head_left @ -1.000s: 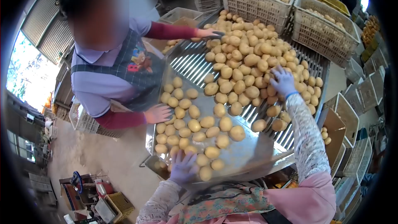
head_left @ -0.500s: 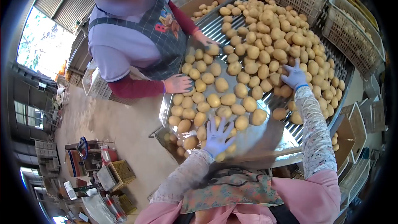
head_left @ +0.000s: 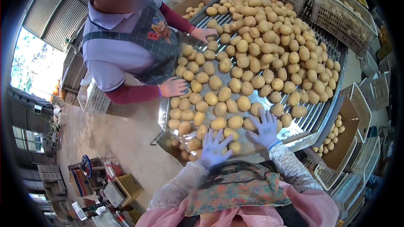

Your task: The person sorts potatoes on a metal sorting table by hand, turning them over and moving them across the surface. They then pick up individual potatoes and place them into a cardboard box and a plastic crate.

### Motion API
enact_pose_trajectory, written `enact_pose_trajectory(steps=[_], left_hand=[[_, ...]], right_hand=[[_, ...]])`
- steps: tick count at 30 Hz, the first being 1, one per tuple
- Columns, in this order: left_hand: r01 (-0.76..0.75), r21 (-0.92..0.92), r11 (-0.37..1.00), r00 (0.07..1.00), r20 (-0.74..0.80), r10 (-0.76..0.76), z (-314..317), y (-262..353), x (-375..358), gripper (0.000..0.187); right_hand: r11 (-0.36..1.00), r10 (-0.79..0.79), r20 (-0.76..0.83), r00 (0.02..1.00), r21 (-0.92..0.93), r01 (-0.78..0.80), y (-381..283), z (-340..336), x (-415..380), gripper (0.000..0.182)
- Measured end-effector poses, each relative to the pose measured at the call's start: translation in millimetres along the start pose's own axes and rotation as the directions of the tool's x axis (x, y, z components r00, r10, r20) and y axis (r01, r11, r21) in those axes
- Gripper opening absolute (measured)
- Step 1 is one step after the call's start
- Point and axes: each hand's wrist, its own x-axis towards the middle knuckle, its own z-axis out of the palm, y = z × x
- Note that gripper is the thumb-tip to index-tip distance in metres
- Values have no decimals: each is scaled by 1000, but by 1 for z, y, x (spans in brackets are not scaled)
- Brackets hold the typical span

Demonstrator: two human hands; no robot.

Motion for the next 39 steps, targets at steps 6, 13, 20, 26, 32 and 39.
enact_pose_trajectory(steps=[6,13,20,26,32,39], left_hand=[[182,-82,980,982,-41,-186,-1,9,63,77],[-3,5,1000,1000,-24,3,5,-2,1,75],[173,9,985,985,-21,-173,-23,-33,-20,70],[-241,16,970,966,-90,242,-18,25,10,56],[-205,-71,976,960,-209,186,-24,27,43,44],[-193,-128,973,937,272,221,33,67,168,42]], right_hand=[[951,-215,46,976,235,199,13,-11,-42,49],[986,92,-130,987,149,-72,67,-26,15,29],[836,413,258,874,274,-476,34,31,88,64],[500,423,308,852,705,-503,38,-19,64,64],[704,710,-554,435,564,-432,188,-96,-121,52],[528,770,-103,630,657,-538,94,-78,-141,48]])
